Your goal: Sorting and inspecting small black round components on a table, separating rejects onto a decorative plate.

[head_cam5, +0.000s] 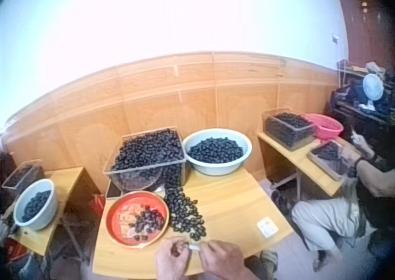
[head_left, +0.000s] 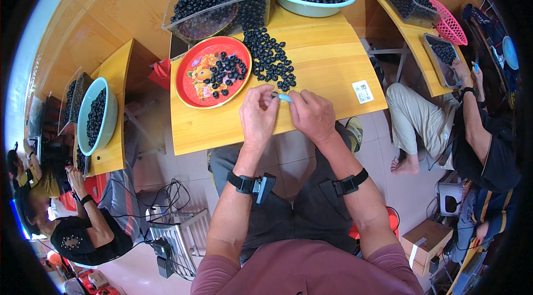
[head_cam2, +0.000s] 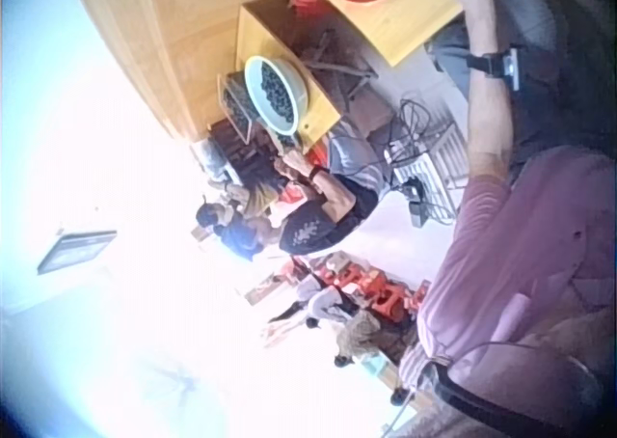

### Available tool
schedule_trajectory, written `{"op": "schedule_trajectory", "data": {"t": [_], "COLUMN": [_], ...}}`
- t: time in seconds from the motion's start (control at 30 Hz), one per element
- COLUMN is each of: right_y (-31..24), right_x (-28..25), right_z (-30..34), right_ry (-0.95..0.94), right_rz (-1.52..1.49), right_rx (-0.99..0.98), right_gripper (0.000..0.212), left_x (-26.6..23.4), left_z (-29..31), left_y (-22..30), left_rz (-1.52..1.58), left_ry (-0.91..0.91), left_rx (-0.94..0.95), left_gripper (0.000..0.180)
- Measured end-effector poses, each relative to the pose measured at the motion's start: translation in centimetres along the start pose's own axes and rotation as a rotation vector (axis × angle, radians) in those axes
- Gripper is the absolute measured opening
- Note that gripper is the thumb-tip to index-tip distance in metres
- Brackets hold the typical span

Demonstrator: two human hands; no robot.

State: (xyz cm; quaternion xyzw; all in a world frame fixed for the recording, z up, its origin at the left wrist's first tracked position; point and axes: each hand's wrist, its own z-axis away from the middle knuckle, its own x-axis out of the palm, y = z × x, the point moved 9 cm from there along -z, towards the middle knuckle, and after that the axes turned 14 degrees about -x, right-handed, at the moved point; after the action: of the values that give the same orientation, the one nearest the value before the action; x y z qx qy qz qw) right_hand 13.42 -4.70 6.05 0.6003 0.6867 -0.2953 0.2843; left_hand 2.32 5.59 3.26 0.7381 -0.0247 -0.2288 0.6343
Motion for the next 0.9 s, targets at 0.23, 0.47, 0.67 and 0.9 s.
{"op": "schedule_trajectory", "data": {"t": [0.23, 0.47, 0.67, 0.9], "right_y": [0.5, 0.5, 0.4, 0.1], "right_x": [0.1, -0.2, -0.5, -0.5], "right_z": [-0.1, 0.0, -0.2, 0.3], "right_ry": [0.003, 0.025, 0.030, 0.010], "right_rz": [-0.003, 0.017, 0.034, 0.027], "right_rx": [0.070, 0.082, 0.095, 0.094], "right_gripper": [0.008, 0.008, 0.007, 0.008], "left_x": [0.0, -0.2, -0.9, -1.2], "left_z": [-0.1, -0.2, -0.1, 0.7], "left_y": [-1.5, -1.3, -0.2, 0.2], "left_rz": [0.258, 0.193, 0.127, 0.130], "left_ry": [-0.067, -0.055, 0.015, 0.020], "left_rx": [-0.086, -0.072, 0.071, 0.081], "left_gripper": [0.030, 0.030, 0.018, 0.019]}}
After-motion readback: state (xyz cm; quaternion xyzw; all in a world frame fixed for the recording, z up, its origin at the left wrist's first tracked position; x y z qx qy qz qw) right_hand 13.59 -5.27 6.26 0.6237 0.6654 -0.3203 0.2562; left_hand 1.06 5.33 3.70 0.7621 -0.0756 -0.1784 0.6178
